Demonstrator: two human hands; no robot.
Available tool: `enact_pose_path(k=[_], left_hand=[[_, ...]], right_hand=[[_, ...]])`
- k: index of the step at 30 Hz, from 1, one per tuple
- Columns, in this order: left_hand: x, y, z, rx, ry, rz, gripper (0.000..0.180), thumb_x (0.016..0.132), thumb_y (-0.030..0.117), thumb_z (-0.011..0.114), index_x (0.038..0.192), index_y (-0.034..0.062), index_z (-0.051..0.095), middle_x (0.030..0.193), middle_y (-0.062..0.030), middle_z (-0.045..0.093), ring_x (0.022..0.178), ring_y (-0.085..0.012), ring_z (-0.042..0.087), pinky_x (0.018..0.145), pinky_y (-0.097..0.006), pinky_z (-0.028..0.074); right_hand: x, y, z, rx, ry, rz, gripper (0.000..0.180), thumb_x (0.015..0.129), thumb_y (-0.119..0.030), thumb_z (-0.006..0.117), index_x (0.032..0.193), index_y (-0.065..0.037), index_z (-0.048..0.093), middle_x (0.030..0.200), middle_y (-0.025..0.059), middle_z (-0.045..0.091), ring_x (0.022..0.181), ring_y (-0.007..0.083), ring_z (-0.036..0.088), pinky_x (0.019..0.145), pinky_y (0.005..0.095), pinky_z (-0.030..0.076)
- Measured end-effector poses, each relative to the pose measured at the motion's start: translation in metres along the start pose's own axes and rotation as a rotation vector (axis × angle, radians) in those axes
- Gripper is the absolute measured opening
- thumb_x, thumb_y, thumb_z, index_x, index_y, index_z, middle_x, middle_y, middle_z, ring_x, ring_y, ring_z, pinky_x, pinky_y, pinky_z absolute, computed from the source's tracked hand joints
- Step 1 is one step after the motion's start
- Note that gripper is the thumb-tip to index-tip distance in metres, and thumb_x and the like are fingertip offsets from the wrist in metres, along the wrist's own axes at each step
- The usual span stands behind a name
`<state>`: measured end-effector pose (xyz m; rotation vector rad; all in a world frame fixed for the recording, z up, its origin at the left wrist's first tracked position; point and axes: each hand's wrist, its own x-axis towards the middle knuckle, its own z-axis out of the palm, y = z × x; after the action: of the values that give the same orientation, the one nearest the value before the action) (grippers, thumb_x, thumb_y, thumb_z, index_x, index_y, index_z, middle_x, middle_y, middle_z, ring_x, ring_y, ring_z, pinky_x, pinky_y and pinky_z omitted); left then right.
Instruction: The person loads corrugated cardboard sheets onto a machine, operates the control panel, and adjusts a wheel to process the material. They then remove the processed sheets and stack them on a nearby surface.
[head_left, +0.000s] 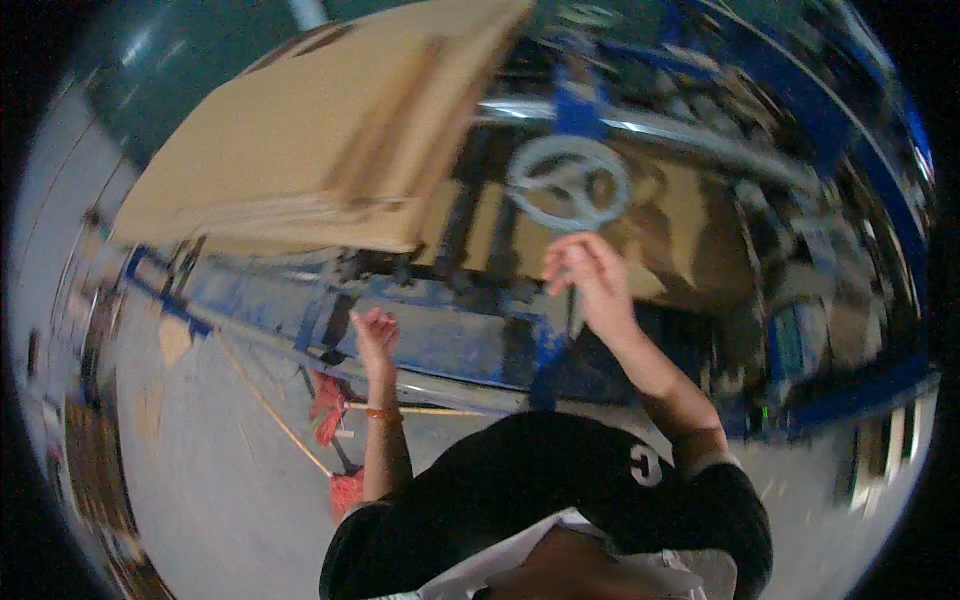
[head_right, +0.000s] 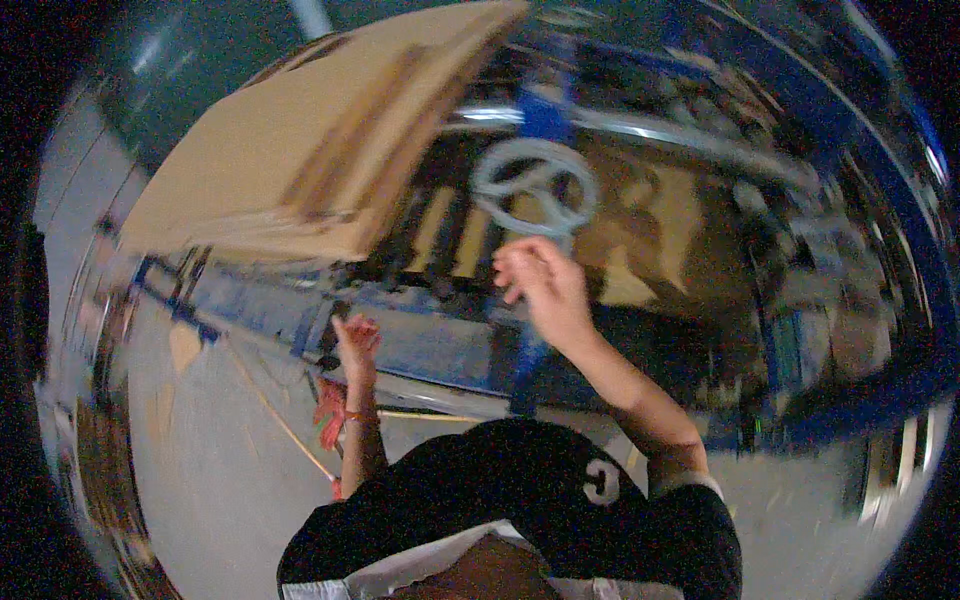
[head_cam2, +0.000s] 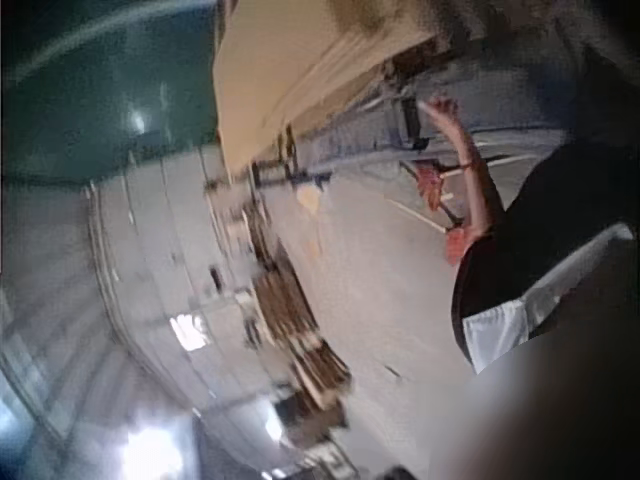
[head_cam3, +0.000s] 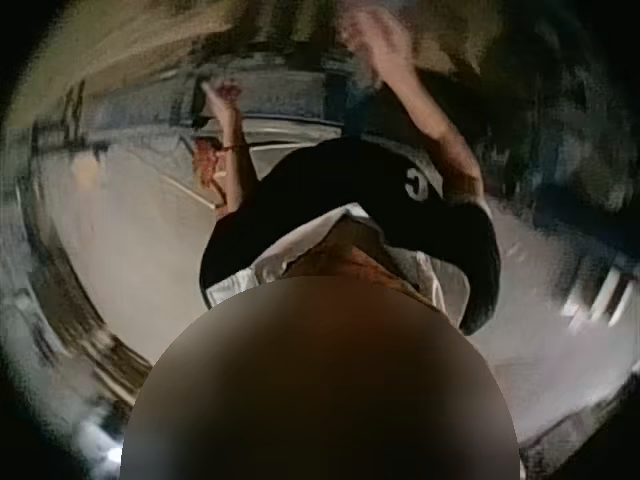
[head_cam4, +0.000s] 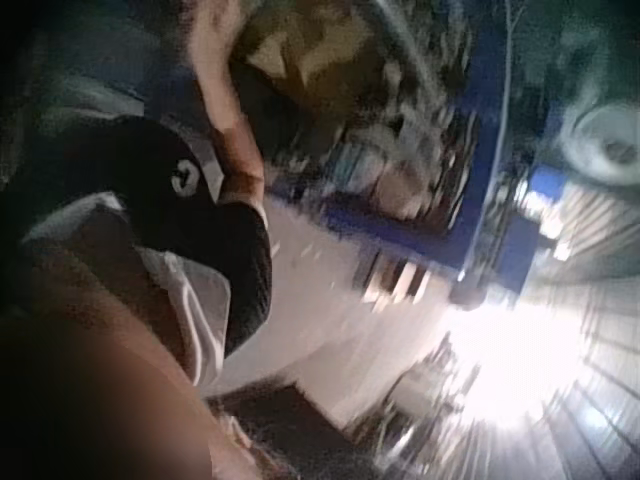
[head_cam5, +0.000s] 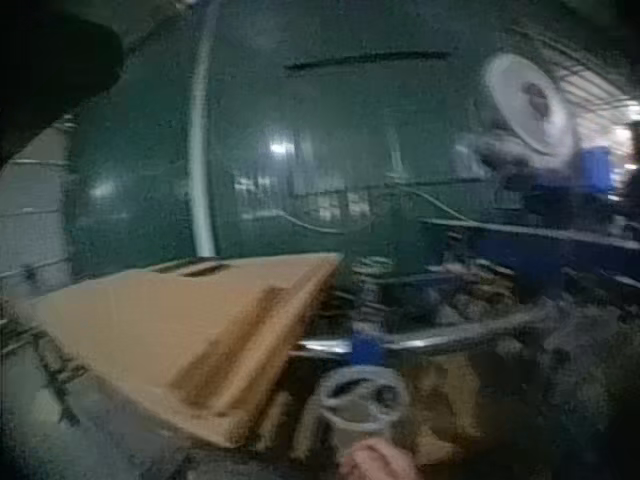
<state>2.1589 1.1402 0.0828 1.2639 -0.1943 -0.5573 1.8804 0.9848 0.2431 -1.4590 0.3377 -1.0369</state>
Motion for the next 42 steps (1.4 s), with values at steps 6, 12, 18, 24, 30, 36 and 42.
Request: enact_pose_path(k=[6,12,18,24,30,36,42], left_hand=[[-0.011,-0.005,-0.028,-0.12,0.082,0.03,0.055,0.086,0.057,0.039,0.098,0.006,0.054,0.075,-0.0033,0.058,0.071,-0.0127,0.055,0.067,-0.028,0.043],[-0.023,-0.03,-0.086,-0.108,0.23,-0.078,0.05,0.087,0.052,0.041,0.1,0.0058,0.054,0.074,-0.0021,0.058,0.07,-0.0119,0.055,0.064,-0.026,0.042],[-0.028,-0.051,-0.129,-0.133,0.29,-0.116,0.047,0.086,0.049,0.045,0.098,0.0046,0.055,0.066,0.0004,0.055,0.065,-0.0088,0.053,0.058,-0.023,0.039],[-0.009,0.034,-0.122,0.008,0.166,0.215,0.036,0.09,0.039,0.042,0.076,0.0073,0.053,0.064,-0.0001,0.048,0.059,-0.0095,0.045,0.055,-0.022,0.035],[0.034,0.22,-0.066,0.139,0.438,1.091,0.027,0.081,0.022,0.061,0.097,0.0006,0.056,0.093,-0.0083,0.056,0.089,-0.0178,0.052,0.079,-0.027,0.04],[0.072,0.321,-0.04,0.778,0.515,1.596,0.025,0.074,0.03,0.066,0.092,0.013,0.065,0.107,-0.0088,0.055,0.104,-0.0265,0.047,0.091,-0.04,0.033],[0.101,0.311,-0.047,0.822,0.403,1.488,0.02,0.074,0.034,0.065,0.082,0.0166,0.069,0.104,-0.0048,0.059,0.105,-0.0242,0.047,0.093,-0.04,0.03]], right_hand=[[0.061,-0.053,0.059,0.309,-0.1,0.053,0.036,0.09,-0.031,0.046,0.111,-0.001,0.044,0.112,0.0144,0.047,0.109,0.0227,0.046,0.089,0.0372,0.041],[0.139,-0.074,0.117,0.385,-0.097,0.374,0.073,0.085,-0.029,0.054,0.131,0.009,0.013,0.133,0.0278,0.022,0.123,0.0358,0.027,0.104,0.0403,0.025],[0.156,-0.071,0.149,0.255,-0.072,0.447,0.037,0.083,-0.024,0.056,0.105,0.003,0.043,0.103,0.0153,0.05,0.098,0.0222,0.049,0.087,0.0324,0.041],[0.138,-0.089,0.159,0.14,-0.097,0.42,0.036,0.082,-0.022,0.058,0.106,0.001,0.047,0.11,0.0164,0.05,0.099,0.0237,0.051,0.084,0.0347,0.044],[0.145,-0.084,0.22,-1.186,-0.111,-1.121,0.037,0.075,-0.032,0.064,0.102,-0.007,0.058,0.109,0.0106,0.054,0.109,0.0293,0.044,0.092,0.0451,0.032],[0.161,-0.081,0.257,-1.402,-0.343,-0.839,0.037,0.08,-0.042,0.054,0.093,-0.009,0.064,0.098,0.013,0.061,0.094,0.0315,0.055,0.081,0.0403,0.043],[0.189,-0.096,0.231,-1.73,-0.188,-0.837,0.035,0.087,-0.037,0.044,0.092,-0.005,0.059,0.079,0.0134,0.062,0.069,0.033,0.06,0.061,0.043,0.049]])
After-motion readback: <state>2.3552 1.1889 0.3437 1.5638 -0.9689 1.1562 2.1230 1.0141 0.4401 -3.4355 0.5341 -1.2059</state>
